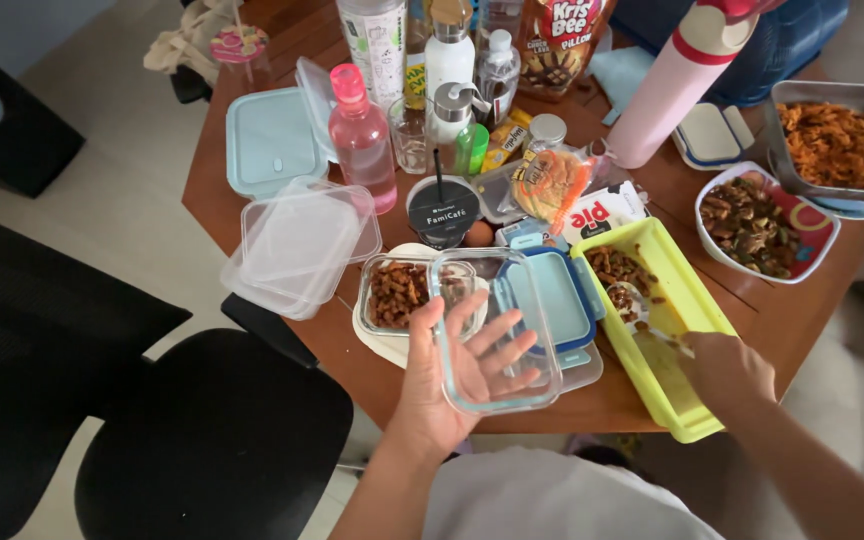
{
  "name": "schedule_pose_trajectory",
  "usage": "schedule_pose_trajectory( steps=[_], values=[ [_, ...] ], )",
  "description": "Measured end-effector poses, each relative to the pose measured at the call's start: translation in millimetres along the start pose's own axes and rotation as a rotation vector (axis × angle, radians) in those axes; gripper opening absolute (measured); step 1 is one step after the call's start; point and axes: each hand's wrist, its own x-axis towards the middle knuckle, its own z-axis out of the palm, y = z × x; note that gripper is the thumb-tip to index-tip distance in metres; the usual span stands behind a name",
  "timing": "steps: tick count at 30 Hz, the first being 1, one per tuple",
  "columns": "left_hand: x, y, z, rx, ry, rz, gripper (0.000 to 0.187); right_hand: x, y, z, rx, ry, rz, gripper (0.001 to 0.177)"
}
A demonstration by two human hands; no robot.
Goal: Packing various cooked dishes into plastic meal prep containers using a spoon.
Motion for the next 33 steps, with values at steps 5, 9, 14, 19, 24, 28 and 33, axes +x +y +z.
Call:
schedule_pose_trajectory(
  steps=[5, 9, 14, 19, 24, 28, 33],
  values=[
    [-3.4, -9.2, 9.5, -0.011, 0.022, 0.016, 0.088, 10.5, 2.1, -4.0, -0.085, -0.126, -0.018, 0.026],
    [2.3, -27.3, 13.9, -0.042, 0.005, 0.061, 0.08, 4.3, 2.4, -39.0, -0.031, -0.123, -0.056, 0.025],
    [17.7, -64.9, 36.5, -0.044, 0.023, 0.142, 0.074, 16.4, 33.0, -53.6, 0.021, 0.045, -0.342, 0.014],
    [34.9, -115.0, 66.0, -0.083, 0.094, 0.231, 0.074, 10.6, 39.5, -80.1, 0.038, 0.144, -0.552, 0.008],
    [47.5, -168.4, 83.2, -0.136, 0.092, 0.321, 0.078, 20.1, 65.2, -79.1, 0.157, 0.119, -0.61, 0.011],
    [55.8, -209.5, 94.4, -0.161, 0.138, 0.355, 0.077, 38.9, 84.7, -72.3, 0.163, 0.121, -0.699, 0.011],
    [64.3, -252.0, 107.5, -0.172, 0.178, 0.403, 0.076, 57.0, 101.5, -77.7, 0.528, 0.007, -0.652, 0.017]
  ],
)
